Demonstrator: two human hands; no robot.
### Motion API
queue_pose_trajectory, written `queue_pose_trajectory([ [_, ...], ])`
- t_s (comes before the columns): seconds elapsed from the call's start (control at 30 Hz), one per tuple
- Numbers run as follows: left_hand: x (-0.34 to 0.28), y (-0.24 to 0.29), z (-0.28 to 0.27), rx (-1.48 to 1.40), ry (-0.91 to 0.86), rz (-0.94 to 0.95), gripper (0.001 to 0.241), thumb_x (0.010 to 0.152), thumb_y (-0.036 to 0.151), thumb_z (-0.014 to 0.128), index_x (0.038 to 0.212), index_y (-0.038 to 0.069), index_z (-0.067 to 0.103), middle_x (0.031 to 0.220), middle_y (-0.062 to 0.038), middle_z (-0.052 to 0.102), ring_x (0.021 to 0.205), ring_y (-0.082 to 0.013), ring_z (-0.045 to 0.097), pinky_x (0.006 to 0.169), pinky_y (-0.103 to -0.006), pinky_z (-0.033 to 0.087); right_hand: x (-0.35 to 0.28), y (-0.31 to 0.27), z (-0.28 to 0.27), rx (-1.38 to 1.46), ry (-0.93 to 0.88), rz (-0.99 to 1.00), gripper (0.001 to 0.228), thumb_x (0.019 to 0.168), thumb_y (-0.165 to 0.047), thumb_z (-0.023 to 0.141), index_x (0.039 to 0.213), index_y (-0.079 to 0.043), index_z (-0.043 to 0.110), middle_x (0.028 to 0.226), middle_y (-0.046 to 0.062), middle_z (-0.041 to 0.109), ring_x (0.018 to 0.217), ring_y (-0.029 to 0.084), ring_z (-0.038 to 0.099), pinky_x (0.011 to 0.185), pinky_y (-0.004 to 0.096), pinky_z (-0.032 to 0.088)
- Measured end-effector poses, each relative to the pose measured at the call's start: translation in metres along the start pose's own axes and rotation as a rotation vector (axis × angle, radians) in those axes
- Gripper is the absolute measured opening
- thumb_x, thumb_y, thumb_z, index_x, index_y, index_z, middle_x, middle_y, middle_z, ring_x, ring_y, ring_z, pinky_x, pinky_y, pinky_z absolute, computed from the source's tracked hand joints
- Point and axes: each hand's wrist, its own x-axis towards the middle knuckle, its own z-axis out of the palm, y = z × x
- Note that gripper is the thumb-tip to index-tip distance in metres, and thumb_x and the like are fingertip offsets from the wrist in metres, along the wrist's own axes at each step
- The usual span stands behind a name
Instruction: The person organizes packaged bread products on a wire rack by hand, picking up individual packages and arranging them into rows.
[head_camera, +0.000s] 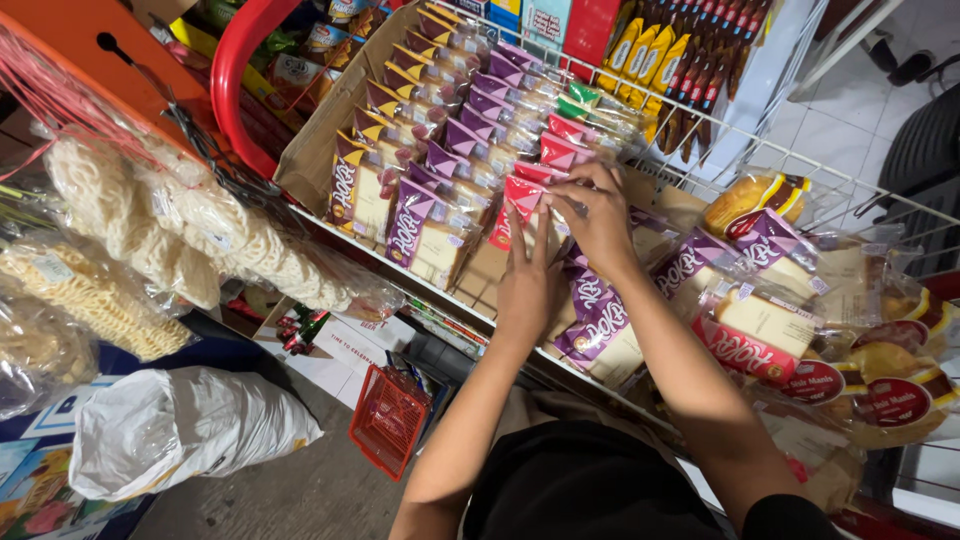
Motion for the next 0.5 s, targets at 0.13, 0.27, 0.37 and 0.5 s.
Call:
queue_pose_trajectory([
  [0.13, 0.003, 0.006, 0.011, 0.146, -0.04, -0.061, 0.093, 0.092, 0.02, 0.072, 0.162, 0.032, 0.012, 0.168, -0.03, 0.005, 0.12, -0.0595, 0.057, 0.072, -0.0481, 0.062, 0.002, 0.005, -0.007, -0.019, 0.009, 0.023, 0.016, 0.094, -0.015, 0.078, 0.109, -0.011, 0.082, 0.115, 0.01, 0.065, 0.111, 0.029, 0.056, 0.097, 0.04, 0.046],
  [0.27, 0.005, 0.007, 0.017, 0.109, -0.075, -0.13, 0.09, 0.095, 0.021, 0.069, 0.162, 0.034, 0.01, 0.169, -0.03, 0.001, 0.114, -0.0637, 0.056, 0.084, -0.055, 0.058, 0.003, 0.028, -0.012, -0.082, 0.045, 0.027, 0.022, 0.095, -0.016, 0.077, 0.115, -0.007, 0.077, 0.114, 0.01, 0.07, 0.102, 0.03, 0.059, 0.092, 0.041, 0.045],
  [0.37, 0.008, 0.008, 0.023, 0.025, -0.117, -0.158, 0.088, 0.097, 0.018, 0.067, 0.162, 0.034, 0.01, 0.169, -0.03, -0.003, 0.118, -0.0675, 0.051, 0.085, -0.0561, 0.058, 0.001, 0.045, -0.008, -0.104, 0.011, 0.039, 0.015, 0.093, -0.017, 0.079, 0.105, -0.008, 0.077, 0.103, 0.008, 0.073, 0.094, 0.029, 0.061, 0.088, 0.041, 0.045],
  [0.5, 0.012, 0.004, 0.029, -0.004, -0.048, -0.093, 0.093, 0.093, 0.011, 0.066, 0.163, 0.034, 0.01, 0.168, -0.032, -0.003, 0.119, -0.0688, 0.049, 0.087, -0.0559, 0.058, -0.004, 0.05, -0.008, -0.066, 0.04, 0.079, 0.008, 0.094, -0.013, 0.077, 0.099, -0.008, 0.075, 0.1, 0.007, 0.074, 0.093, 0.028, 0.062, 0.086, 0.039, 0.048],
])
